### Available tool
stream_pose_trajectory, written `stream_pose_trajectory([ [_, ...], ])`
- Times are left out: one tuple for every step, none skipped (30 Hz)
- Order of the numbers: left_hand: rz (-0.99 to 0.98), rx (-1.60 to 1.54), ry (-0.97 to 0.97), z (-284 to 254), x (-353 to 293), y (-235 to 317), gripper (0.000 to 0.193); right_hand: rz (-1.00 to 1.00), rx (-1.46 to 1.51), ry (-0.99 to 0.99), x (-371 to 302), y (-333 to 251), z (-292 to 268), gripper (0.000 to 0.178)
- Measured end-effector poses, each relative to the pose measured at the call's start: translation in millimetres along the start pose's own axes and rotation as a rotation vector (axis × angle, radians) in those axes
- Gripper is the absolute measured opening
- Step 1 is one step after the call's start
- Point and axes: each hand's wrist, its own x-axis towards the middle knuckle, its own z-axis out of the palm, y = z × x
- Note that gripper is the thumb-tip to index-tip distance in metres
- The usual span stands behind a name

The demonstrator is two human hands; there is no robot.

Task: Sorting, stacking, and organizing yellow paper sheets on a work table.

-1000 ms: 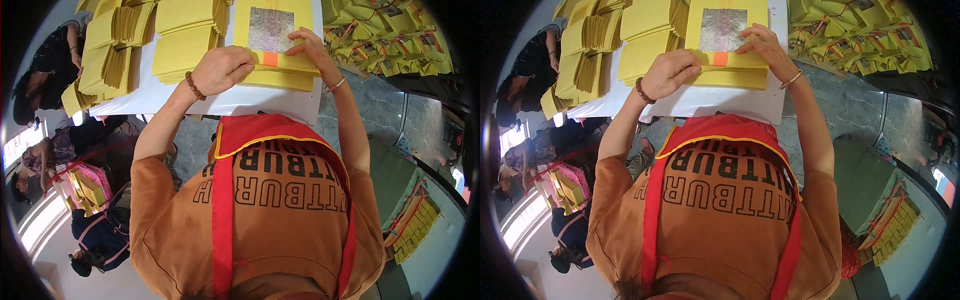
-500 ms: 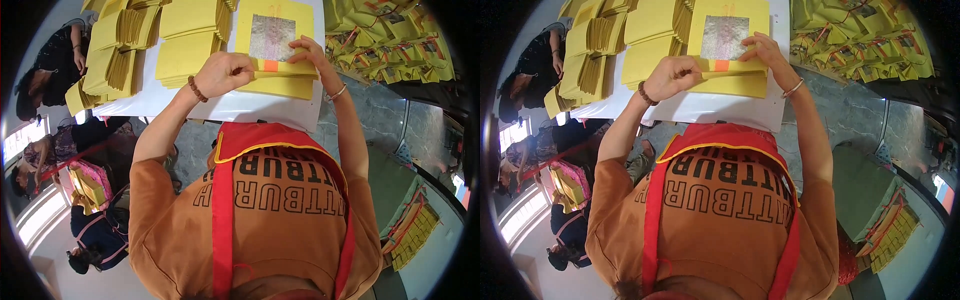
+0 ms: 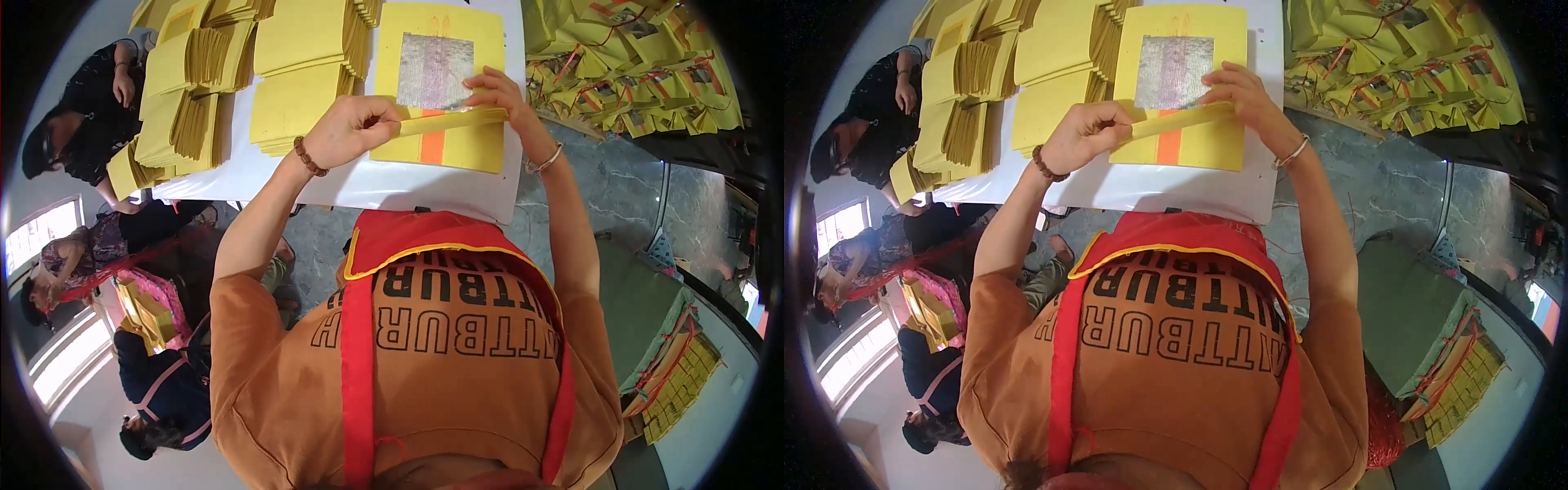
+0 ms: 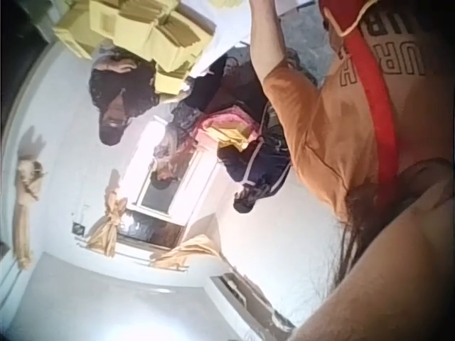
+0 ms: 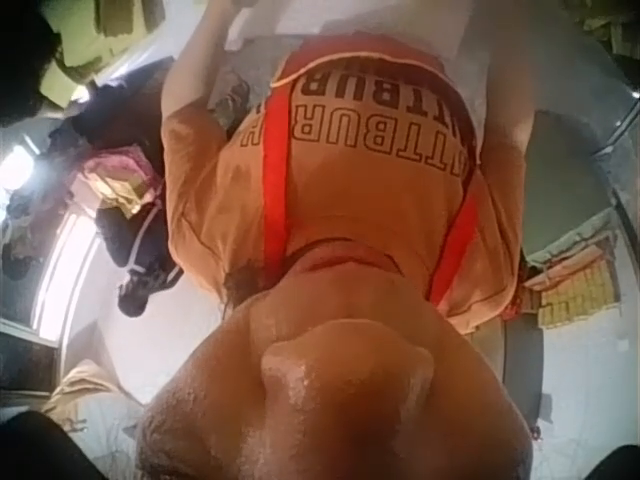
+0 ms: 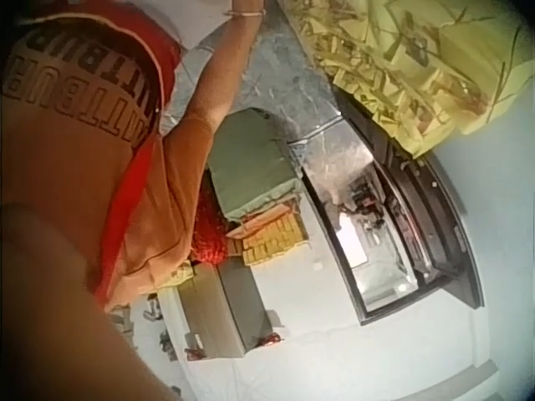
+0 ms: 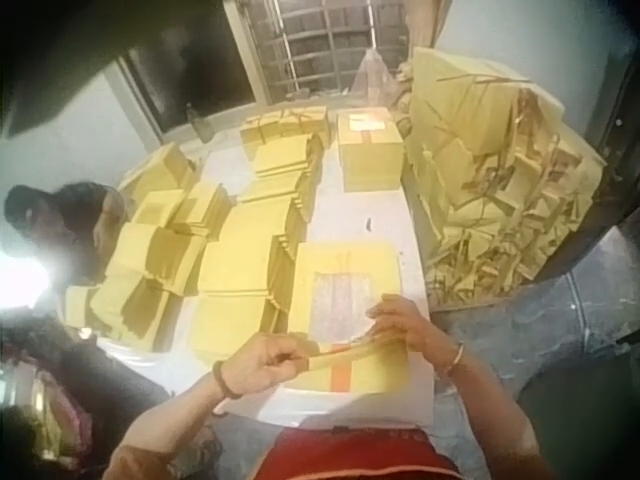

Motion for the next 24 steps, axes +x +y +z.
stream_pose_trajectory([
  [-0.033, -0.041, -0.023, -1, 1, 2, 0.015, -0.078, -0.094, -0.020, 0, 4, -2, 0.031],
  [-0.030, -0.038, -0.016, -2, 1, 2, 0.015, -0.084, -0.097, -0.022, 1, 2, -3, 0.031],
  [-0.051, -0.067, -0.014, -2, 0, 2, 0.015, -0.077, -0.059, -0.036, 0, -2, -2, 0.035],
  [-0.071, -0.095, -0.011, -2, 0, 2, 0.014, -0.071, -0.021, -0.050, 0, -6, -2, 0.044],
  [-0.065, -0.092, -0.006, -2, 1, 1, 0.014, -0.078, -0.027, -0.050, 0, -10, 0, 0.044],
  [-0.088, -0.107, -0.016, -3, 0, -1, 0.014, -0.035, -0.042, -0.029, 1, -12, 2, 0.041],
  [-0.111, -0.122, -0.025, -4, 0, -2, 0.015, 0.007, -0.058, -0.007, 3, -12, 2, 0.039],
  [-0.100, -0.118, -0.026, -4, 1, -2, 0.015, 0.003, -0.067, -0.002, 3, -8, 1, 0.039],
  [-0.014, -0.047, -0.006, -3, -1, -1, 0.015, -0.054, -0.110, -0.002, 0, -2, 1, 0.034],
  [0.071, 0.026, 0.015, -3, -3, 2, 0.015, -0.113, -0.154, -0.002, -1, 3, 1, 0.030],
  [0.058, 0.081, -0.067, -10, -5, 5, 0.018, -0.127, -0.166, -0.001, 1, 6, 0, 0.030],
  [0.070, 0.089, -0.054, -12, -5, 6, 0.018, -0.117, -0.142, 0.018, 0, 5, 2, 0.027],
  [0.287, 0.191, 0.006, -14, -5, 7, 0.025, -0.108, -0.119, 0.038, -1, 3, 3, 0.025],
  [0.505, 0.300, 0.068, -17, -4, 7, 0.034, -0.130, -0.130, 0.040, -1, 4, 4, 0.025],
  [0.454, 0.318, 0.042, -19, -5, 8, 0.045, -0.095, -0.096, 0.042, -3, 5, 6, 0.025],
  [0.463, 0.329, 0.048, -22, 2, 3, 0.045, -0.059, -0.062, 0.045, -3, 4, 6, 0.025],
  [0.424, 0.470, 0.151, -18, 4, -5, 0.048, -0.037, -0.079, 0.033, -2, -1, 6, 0.024],
  [0.387, 0.607, 0.251, -14, 9, -12, 0.052, -0.043, -0.084, 0.033, -3, -3, 6, 0.024],
  [0.402, 0.640, 0.308, -9, 13, -18, 0.058, -0.058, -0.067, 0.028, -4, -4, 6, 0.024],
  [0.407, 0.643, 0.307, -8, 16, -25, 0.058, -0.071, -0.049, 0.028, -3, -1, 4, 0.024],
  [0.422, 0.661, 0.313, -6, 18, -32, 0.056, -0.073, -0.050, 0.032, -1, 3, 3, 0.024],
  [0.436, 0.679, 0.319, -6, 20, -38, 0.054, -0.084, -0.099, 0.017, 0, 7, 2, 0.023],
  [0.445, 0.697, 0.339, -5, 22, -39, 0.048, -0.083, -0.142, 0.000, -2, 5, 5, 0.023],
  [0.440, 0.689, 0.329, -5, 23, -40, 0.048, -0.071, -0.136, 0.000, -3, 3, 5, 0.023],
])
